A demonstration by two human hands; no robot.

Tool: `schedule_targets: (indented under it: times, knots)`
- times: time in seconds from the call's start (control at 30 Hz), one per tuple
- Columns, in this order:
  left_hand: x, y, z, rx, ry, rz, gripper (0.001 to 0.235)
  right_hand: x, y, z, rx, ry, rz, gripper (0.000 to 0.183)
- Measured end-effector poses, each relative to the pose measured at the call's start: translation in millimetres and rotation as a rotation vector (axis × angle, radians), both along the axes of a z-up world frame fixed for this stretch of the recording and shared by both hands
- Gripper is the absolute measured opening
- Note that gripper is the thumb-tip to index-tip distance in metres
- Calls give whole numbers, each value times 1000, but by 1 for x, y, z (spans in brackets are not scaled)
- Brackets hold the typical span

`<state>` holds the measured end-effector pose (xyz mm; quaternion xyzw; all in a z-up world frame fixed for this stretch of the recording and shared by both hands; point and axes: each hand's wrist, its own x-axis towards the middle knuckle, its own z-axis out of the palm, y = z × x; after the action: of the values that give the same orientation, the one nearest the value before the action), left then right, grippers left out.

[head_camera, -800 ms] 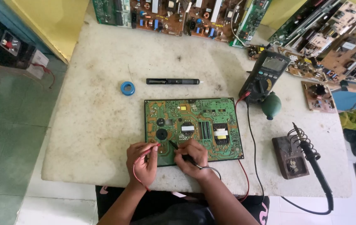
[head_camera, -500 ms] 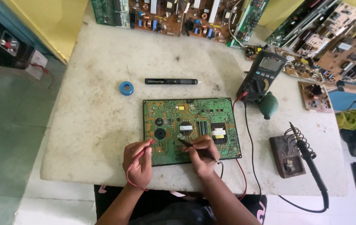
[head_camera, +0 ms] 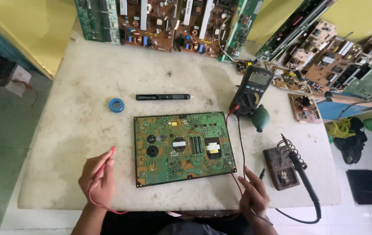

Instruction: The person uses a multimeter to test various points on a green circuit board placed on a white workbench. They move the multimeter probes across different components and traces on the board while observing the readings on the multimeter display.

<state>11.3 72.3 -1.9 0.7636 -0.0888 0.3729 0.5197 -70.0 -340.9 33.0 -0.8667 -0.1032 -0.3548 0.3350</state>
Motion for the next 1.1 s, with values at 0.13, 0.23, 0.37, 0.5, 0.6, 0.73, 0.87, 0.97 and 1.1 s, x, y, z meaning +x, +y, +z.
schedule_targets:
  times: [0.13, 0.23, 0.37, 0.5, 0.6, 0.73, 0.87, 0.97, 1.1]
  knots:
    - [11, -4, -26, -256, 157, 37, 19, -16, -22, -20, -17, 193, -78, 34]
    - [12, -11, -37, -229, 221, 20, 19, -17, -17, -18, 58, 192, -135, 38]
    - [11, -17, -27, -40, 304, 58, 21, -17, -10, -10, 29, 183, -90, 37]
    - [10, -16, -22, -15, 614, 119, 33, -12, 2, -4, -1, 154, -138, 29]
    - [8, -17, -25, -41, 609, 97, 35, -14, -3, -15, 26, 196, -151, 30]
    - [9, -15, -34, 48, 564, 116, 34, -15, -8, -20, 8, 267, -215, 26]
    - [8, -15, -40, 199, 447, 144, 39, -13, -3, -16, 49, 253, -276, 16]
    - [11, -15, -46, 252, 519, 180, 42, -10, -2, -15, 47, 210, -279, 9]
    - [11, -16, -47, 302, 472, 213, 44, -9, -4, -16, 20, 184, -247, 6]
